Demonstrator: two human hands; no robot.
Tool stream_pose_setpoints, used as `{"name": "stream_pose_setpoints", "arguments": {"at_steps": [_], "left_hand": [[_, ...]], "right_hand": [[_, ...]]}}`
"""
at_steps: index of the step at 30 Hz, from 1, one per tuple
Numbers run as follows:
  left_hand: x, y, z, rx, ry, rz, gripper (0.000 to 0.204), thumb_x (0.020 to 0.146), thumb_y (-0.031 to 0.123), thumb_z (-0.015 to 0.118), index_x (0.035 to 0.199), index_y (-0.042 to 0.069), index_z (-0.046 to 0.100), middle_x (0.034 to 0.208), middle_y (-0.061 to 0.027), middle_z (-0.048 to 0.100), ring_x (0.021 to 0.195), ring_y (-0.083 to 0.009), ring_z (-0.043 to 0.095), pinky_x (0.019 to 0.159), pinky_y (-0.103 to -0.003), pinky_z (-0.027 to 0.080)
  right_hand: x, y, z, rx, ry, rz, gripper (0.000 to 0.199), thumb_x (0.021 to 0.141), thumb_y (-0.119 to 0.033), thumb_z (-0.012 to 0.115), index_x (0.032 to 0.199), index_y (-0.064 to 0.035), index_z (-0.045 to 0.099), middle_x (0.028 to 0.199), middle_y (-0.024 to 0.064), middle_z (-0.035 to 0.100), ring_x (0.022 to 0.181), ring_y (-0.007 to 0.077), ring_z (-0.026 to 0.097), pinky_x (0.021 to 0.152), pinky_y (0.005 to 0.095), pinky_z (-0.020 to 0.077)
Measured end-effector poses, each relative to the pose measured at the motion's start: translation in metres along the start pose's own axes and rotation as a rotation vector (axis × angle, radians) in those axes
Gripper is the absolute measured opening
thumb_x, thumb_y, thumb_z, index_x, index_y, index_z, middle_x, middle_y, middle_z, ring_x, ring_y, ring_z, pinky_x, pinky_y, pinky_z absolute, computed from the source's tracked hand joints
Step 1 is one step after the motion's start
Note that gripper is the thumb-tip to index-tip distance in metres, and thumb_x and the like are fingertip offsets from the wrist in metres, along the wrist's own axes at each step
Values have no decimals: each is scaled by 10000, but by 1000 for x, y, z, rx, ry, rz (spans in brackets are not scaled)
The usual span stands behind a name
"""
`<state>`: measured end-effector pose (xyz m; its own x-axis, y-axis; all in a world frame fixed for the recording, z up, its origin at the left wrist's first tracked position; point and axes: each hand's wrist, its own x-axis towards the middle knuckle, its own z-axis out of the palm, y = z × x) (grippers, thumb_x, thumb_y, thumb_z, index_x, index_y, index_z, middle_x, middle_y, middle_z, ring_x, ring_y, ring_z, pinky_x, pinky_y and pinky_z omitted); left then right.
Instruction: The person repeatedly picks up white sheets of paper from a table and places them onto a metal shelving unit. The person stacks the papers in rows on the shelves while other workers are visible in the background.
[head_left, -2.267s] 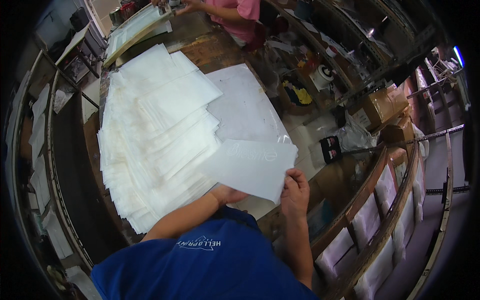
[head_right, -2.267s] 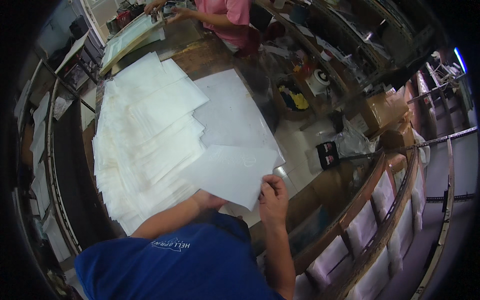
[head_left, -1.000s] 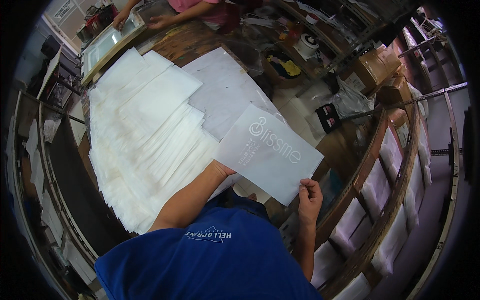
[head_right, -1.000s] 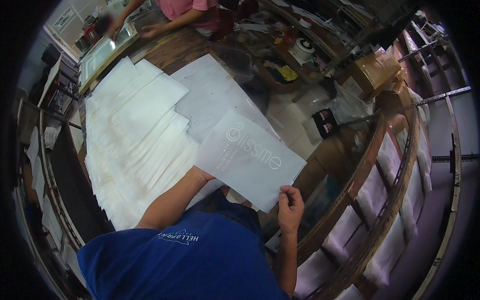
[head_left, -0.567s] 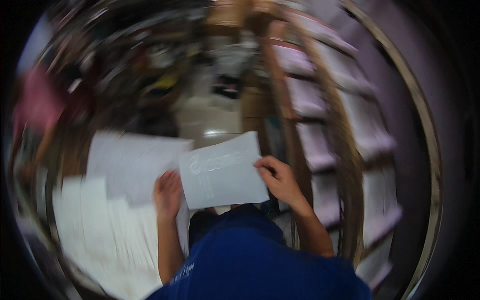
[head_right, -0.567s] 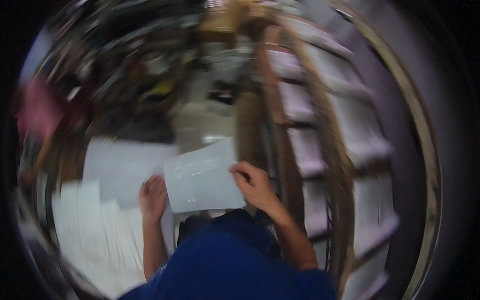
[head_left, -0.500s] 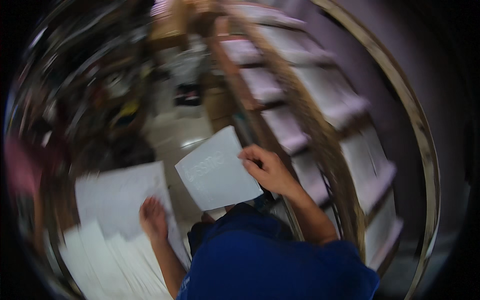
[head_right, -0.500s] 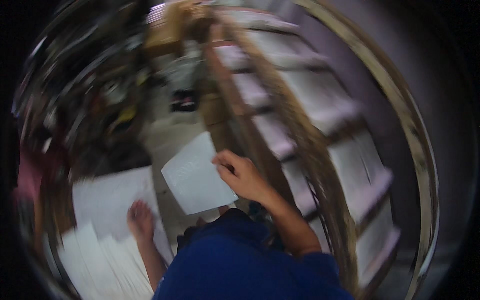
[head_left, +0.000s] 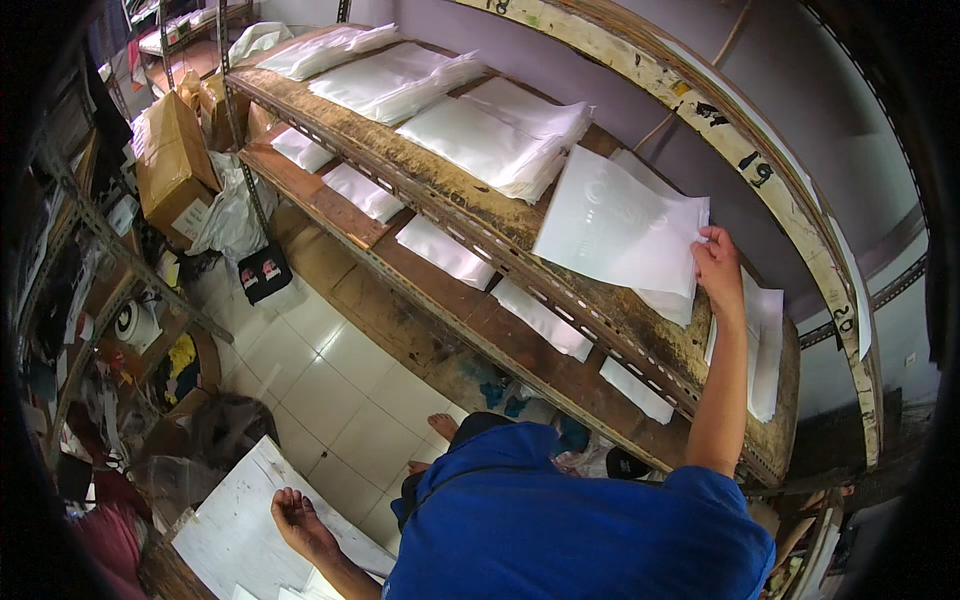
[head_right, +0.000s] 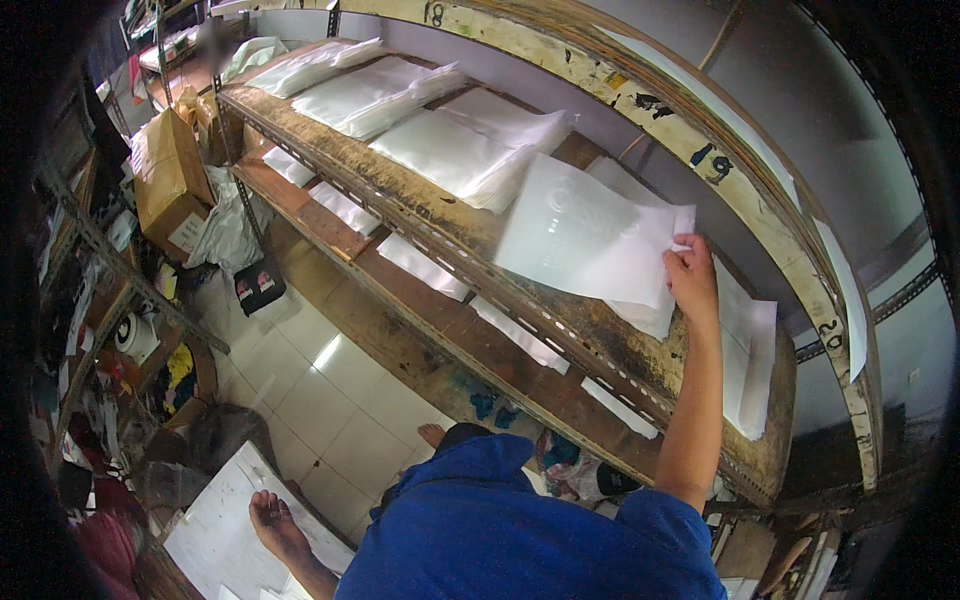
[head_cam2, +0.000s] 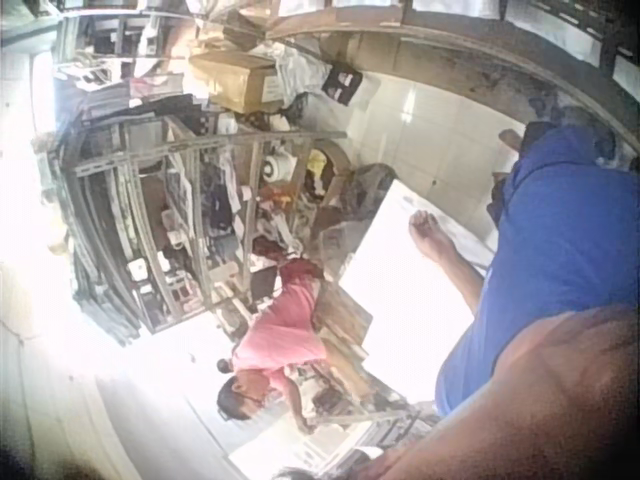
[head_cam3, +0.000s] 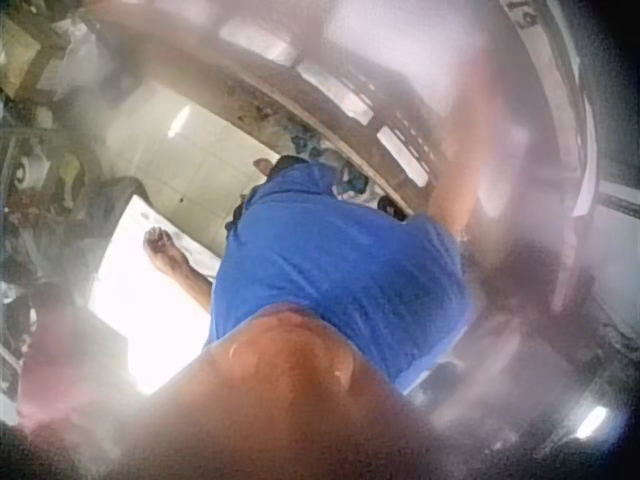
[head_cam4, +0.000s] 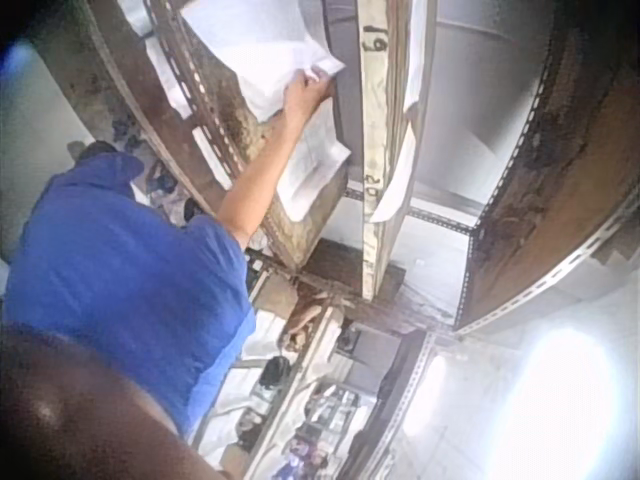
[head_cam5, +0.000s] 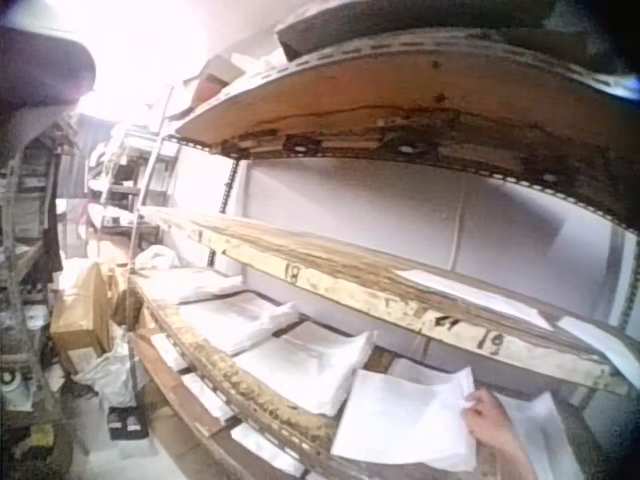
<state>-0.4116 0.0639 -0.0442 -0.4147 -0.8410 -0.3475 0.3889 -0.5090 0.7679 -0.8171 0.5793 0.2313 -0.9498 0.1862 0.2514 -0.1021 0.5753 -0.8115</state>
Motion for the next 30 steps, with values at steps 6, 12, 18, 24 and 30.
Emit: {"name": "stream_pose_setpoints", "arguments": {"at_steps": [6,12,18,24,30], "left_hand": [[-4,-3,32,57,42,-28,279,940,315,525,1039,66,603,962,-16,637,900,-141,574,855,-298,414],[-22,3,29,116,124,-9,251,931,294,537,1019,67,594,927,-17,622,884,-142,580,835,-304,431],[-63,35,27,290,276,95,170,910,210,529,931,61,608,876,-44,605,853,-150,594,778,-303,485],[-102,71,2,716,412,421,202,910,175,555,995,2,612,918,-91,630,811,-190,607,768,-314,483],[-122,123,-69,1640,895,674,256,779,159,674,1008,57,622,991,-110,598,905,-293,563,737,-385,464]], "right_hand": [[25,63,-17,-506,58,-29,290,810,-104,594,1082,-35,519,797,129,648,703,257,632,652,361,485],[44,88,-11,-652,91,-188,309,794,-89,587,1092,-10,560,990,205,652,922,355,632,812,421,490],[92,125,-34,-564,-125,-344,399,892,-88,534,1253,72,479,1281,239,512,1186,365,492,1044,420,361],[-44,-84,107,-705,-50,-923,336,895,-232,576,1152,-18,599,1045,203,643,958,324,610,847,406,477],[-115,-157,206,-331,-771,-669,540,913,-433,566,1337,-104,504,1325,229,507,1214,384,484,1055,418,339]]}}
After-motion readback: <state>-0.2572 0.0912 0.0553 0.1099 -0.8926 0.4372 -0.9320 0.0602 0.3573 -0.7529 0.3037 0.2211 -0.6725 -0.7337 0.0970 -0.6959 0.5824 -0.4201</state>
